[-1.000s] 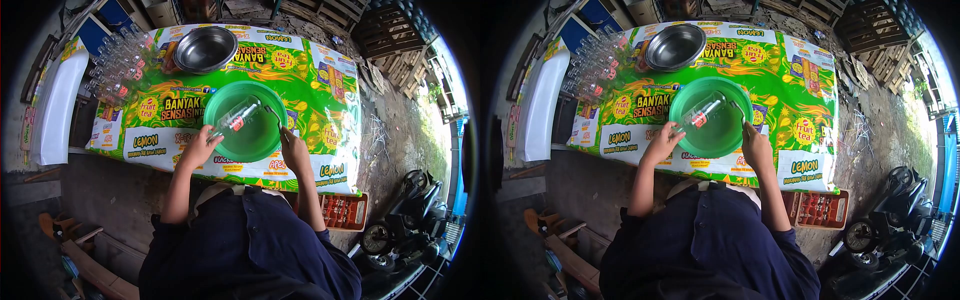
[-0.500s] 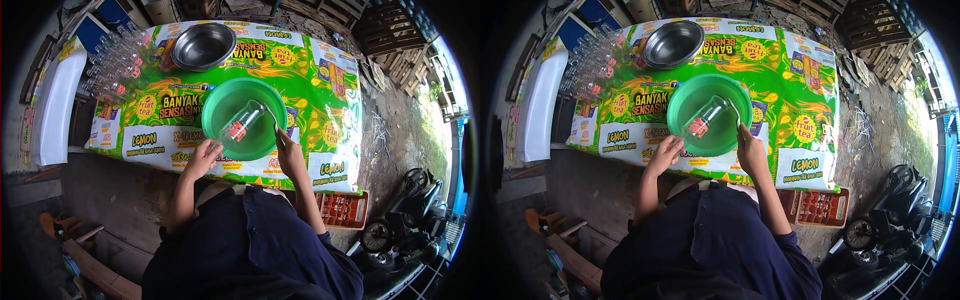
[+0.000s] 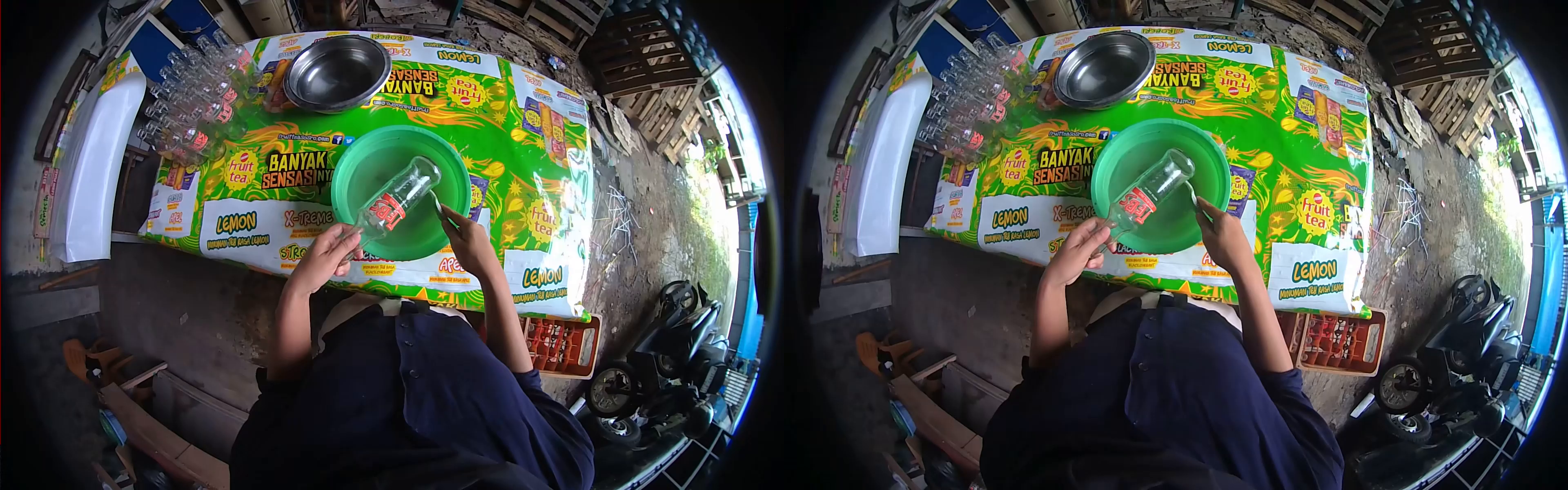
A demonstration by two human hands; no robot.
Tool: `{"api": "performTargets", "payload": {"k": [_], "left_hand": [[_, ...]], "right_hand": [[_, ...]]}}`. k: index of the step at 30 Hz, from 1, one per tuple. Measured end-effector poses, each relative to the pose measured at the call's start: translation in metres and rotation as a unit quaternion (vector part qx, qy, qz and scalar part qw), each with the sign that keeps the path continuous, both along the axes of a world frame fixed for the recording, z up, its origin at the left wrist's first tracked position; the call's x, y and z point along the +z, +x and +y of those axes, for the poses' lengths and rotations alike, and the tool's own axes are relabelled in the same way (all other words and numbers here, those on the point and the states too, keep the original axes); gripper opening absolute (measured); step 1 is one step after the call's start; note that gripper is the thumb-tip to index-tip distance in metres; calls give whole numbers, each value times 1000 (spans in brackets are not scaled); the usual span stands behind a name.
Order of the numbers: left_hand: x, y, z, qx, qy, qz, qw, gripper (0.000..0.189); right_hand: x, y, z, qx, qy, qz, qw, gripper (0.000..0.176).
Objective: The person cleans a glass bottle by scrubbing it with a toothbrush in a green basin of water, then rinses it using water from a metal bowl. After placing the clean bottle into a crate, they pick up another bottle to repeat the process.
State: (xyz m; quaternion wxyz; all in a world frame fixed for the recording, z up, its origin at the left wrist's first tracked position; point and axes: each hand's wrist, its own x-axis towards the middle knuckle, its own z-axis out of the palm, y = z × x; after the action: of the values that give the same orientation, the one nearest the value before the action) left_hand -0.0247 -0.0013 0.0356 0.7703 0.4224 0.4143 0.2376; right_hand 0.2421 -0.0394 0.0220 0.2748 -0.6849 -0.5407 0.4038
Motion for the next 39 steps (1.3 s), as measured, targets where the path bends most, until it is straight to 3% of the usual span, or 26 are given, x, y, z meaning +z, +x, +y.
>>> {"api": "performTargets", "payload": {"k": [5,10,15,17,20,23,27,31,34,37,39], "left_hand": [[-2,-2,2,24,3,38,999,22],[7,-7,7,17,-8,62,998,22],[25,-13,39,-106,112,202,967,26],[43,-4,53,-150,135,268,942,27],[67,11,70,-212,179,325,904,29],[90,27,81,-262,226,360,866,31],[103,31,90,-287,258,350,853,31],[101,27,92,-215,260,254,906,31],[99,31,88,-173,291,248,908,29],[105,38,94,-199,286,270,898,29],[109,43,96,-195,293,258,900,40]], "right_hand": [[8,5,-16,-43,4,-30,999,35],[52,1,-24,-58,17,-67,996,26],[54,-4,0,38,114,-97,988,21],[60,-17,23,108,156,-53,980,28],[55,-40,56,204,319,-73,923,54],[46,-56,70,241,298,-88,919,64],[46,-56,75,199,273,-16,941,56],[48,-52,77,174,316,44,932,60],[49,-54,73,146,320,39,935,52],[51,-54,76,131,373,11,918,47],[53,-54,75,107,378,-4,920,45]]}}
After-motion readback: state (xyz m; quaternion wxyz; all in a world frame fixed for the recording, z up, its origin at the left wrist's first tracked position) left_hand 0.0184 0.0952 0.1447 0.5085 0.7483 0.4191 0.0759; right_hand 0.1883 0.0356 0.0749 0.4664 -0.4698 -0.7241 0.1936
